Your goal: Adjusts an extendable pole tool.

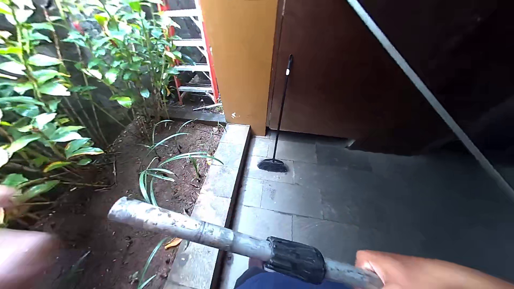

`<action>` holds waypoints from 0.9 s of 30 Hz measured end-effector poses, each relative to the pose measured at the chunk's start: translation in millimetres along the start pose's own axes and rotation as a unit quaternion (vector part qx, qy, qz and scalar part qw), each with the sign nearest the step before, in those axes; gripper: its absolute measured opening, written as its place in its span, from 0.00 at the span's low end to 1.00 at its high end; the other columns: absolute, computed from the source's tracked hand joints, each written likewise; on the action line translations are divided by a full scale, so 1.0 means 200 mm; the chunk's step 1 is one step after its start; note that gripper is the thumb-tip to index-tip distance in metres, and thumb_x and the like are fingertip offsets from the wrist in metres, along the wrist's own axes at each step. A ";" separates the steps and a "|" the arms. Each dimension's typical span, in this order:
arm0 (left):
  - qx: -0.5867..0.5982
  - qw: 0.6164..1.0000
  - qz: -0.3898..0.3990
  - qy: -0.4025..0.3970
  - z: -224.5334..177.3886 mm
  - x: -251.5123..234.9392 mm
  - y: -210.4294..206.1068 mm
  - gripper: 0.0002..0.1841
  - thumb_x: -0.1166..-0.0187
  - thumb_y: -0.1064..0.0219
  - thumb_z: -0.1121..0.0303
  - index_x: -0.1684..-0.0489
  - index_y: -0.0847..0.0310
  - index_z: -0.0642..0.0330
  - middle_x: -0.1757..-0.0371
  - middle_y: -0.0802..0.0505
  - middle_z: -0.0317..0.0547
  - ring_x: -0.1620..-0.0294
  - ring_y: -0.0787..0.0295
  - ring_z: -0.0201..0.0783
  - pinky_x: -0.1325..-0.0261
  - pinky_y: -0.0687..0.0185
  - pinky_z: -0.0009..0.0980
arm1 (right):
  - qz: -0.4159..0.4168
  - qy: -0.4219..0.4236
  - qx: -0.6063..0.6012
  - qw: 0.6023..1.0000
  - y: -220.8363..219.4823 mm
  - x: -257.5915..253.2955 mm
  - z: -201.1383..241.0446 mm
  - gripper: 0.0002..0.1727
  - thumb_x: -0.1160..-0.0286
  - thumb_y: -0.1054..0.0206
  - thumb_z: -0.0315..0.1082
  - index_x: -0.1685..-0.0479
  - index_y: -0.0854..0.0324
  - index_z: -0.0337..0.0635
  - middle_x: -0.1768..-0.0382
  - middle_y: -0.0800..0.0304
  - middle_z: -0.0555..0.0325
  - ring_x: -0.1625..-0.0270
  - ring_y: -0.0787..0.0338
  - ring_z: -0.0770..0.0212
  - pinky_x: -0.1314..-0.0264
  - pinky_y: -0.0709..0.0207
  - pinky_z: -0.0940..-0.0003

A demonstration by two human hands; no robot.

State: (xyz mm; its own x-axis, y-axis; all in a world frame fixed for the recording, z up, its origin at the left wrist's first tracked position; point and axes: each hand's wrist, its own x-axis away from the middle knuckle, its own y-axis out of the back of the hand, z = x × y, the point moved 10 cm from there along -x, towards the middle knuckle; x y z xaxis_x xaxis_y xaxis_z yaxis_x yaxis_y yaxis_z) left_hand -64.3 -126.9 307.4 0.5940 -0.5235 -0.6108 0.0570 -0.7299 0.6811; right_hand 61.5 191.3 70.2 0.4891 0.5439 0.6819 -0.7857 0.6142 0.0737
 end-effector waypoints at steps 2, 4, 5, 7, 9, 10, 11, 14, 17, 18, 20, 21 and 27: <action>-0.169 0.952 0.248 -0.062 -0.17 -0.07 -0.15 0.26 0.22 0.26 0.48 0.36 0.13 0.60 0.38 0.09 0.62 0.32 0.14 0.59 0.22 0.28 0.57 | 0.038 -0.028 0.006 0.999 -0.07 -0.05 -0.02 0.22 0.21 0.32 0.48 0.83 0.24 0.48 0.92 0.31 0.66 0.89 0.32 0.71 0.85 0.40 0.70; -0.248 0.853 0.445 -0.118 -0.12 -0.06 -0.40 0.23 0.19 0.34 0.45 0.48 0.15 0.58 0.53 0.10 0.58 0.51 0.10 0.61 0.48 0.19 0.60 | 0.075 -0.036 -0.008 0.997 -0.16 -0.12 -0.04 0.22 0.20 0.33 0.49 0.82 0.24 0.48 0.93 0.32 0.66 0.90 0.32 0.71 0.86 0.40 0.71; -0.246 0.815 0.513 -0.109 -0.02 -0.02 -0.52 0.20 0.22 0.34 0.44 0.61 0.15 0.53 0.66 0.12 0.48 0.64 0.11 0.52 0.64 0.19 0.52 | 0.088 -0.036 -0.019 0.995 -0.19 -0.16 -0.06 0.23 0.20 0.33 0.50 0.82 0.24 0.48 0.93 0.32 0.67 0.90 0.32 0.71 0.86 0.39 0.72; -0.187 0.679 0.707 0.064 0.27 0.17 -0.74 0.20 0.20 0.35 0.42 0.68 0.15 0.49 0.75 0.15 0.40 0.72 0.15 0.44 0.70 0.21 0.49 | 0.096 -0.042 -0.033 0.994 -0.24 -0.28 -0.12 0.24 0.21 0.34 0.54 0.82 0.24 0.48 0.92 0.32 0.66 0.90 0.31 0.70 0.85 0.37 0.70; -0.099 0.569 0.792 0.197 0.47 0.40 -0.94 0.23 0.21 0.30 0.44 0.69 0.13 0.57 0.78 0.16 0.45 0.76 0.18 0.44 0.69 0.22 0.50 | 0.075 -0.054 -0.023 0.995 -0.24 -0.45 -0.27 0.25 0.21 0.35 0.55 0.81 0.25 0.46 0.91 0.32 0.65 0.88 0.30 0.68 0.83 0.35 0.67; -0.081 0.551 0.800 0.224 0.56 0.49 -1.05 0.22 0.21 0.28 0.47 0.69 0.13 0.61 0.77 0.15 0.47 0.74 0.19 0.45 0.67 0.23 0.52 | 0.043 -0.061 -0.004 0.997 -0.21 -0.56 -0.36 0.26 0.22 0.34 0.54 0.80 0.25 0.43 0.89 0.31 0.62 0.87 0.28 0.65 0.81 0.33 0.63; -0.080 0.550 0.798 0.233 0.65 0.58 -1.17 0.22 0.22 0.27 0.49 0.69 0.12 0.63 0.75 0.14 0.50 0.72 0.18 0.47 0.65 0.23 0.53 | 0.001 -0.074 0.024 0.997 -0.17 -0.67 -0.45 0.27 0.22 0.33 0.54 0.79 0.24 0.39 0.86 0.28 0.57 0.83 0.26 0.59 0.77 0.31 0.55; -0.175 0.552 0.789 0.207 0.84 0.80 -1.54 0.23 0.25 0.33 0.46 0.69 0.12 0.60 0.62 0.07 0.55 0.55 0.09 0.58 0.53 0.18 0.68 | -0.136 -0.159 0.079 0.975 -0.08 -0.89 -0.79 0.22 0.25 0.31 0.52 0.71 0.16 0.39 0.73 0.15 0.48 0.67 0.13 0.47 0.62 0.22 0.38; -0.196 0.550 0.794 0.170 0.77 0.98 -1.85 0.21 0.22 0.39 0.46 0.61 0.13 0.57 0.52 0.06 0.56 0.44 0.08 0.59 0.47 0.17 0.69 | -0.254 -0.244 0.137 0.926 -0.10 -0.85 -1.14 0.15 0.34 0.29 0.56 0.67 0.09 0.56 0.65 0.07 0.58 0.56 0.07 0.51 0.56 0.17 0.39; -0.172 0.541 0.806 0.164 0.71 1.04 -1.93 0.21 0.22 0.39 0.47 0.57 0.13 0.57 0.50 0.06 0.57 0.43 0.09 0.60 0.45 0.18 0.70 | -0.264 -0.259 0.148 0.917 -0.14 -0.81 -1.24 0.14 0.35 0.29 0.55 0.67 0.09 0.57 0.65 0.06 0.59 0.55 0.07 0.51 0.55 0.18 0.40; -0.087 0.530 0.830 0.150 0.58 1.19 -2.05 0.22 0.22 0.37 0.48 0.57 0.12 0.60 0.53 0.07 0.59 0.47 0.08 0.61 0.46 0.17 0.69 | -0.240 -0.265 0.153 0.921 -0.23 -0.73 -1.38 0.14 0.35 0.29 0.54 0.67 0.11 0.55 0.64 0.07 0.58 0.55 0.07 0.51 0.56 0.18 0.41; -0.036 0.514 0.843 0.152 0.52 1.27 -2.10 0.23 0.21 0.36 0.48 0.57 0.12 0.63 0.55 0.07 0.60 0.49 0.09 0.60 0.46 0.18 0.68 | -0.222 -0.258 0.149 0.928 -0.27 -0.70 -1.44 0.14 0.34 0.29 0.54 0.67 0.11 0.54 0.65 0.07 0.57 0.56 0.07 0.50 0.57 0.18 0.41; 0.067 0.393 0.876 0.272 0.36 1.43 -2.34 0.17 0.16 0.35 0.51 0.54 0.17 0.58 0.75 0.18 0.36 0.79 0.23 0.31 0.71 0.21 0.33 | -0.327 -0.255 0.155 0.897 -0.26 -0.54 -1.67 0.12 0.35 0.26 0.52 0.68 0.10 0.55 0.64 0.07 0.57 0.54 0.08 0.48 0.52 0.20 0.39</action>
State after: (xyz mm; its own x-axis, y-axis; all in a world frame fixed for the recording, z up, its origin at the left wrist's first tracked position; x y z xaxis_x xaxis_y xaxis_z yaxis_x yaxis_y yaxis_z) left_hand 20.4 34.0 -215.1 -0.2860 -0.1293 0.9495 -0.8424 0.5061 -0.1848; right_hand 176.5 290.9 -251.5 0.7095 -0.2543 0.6572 -0.5005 0.4745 0.7241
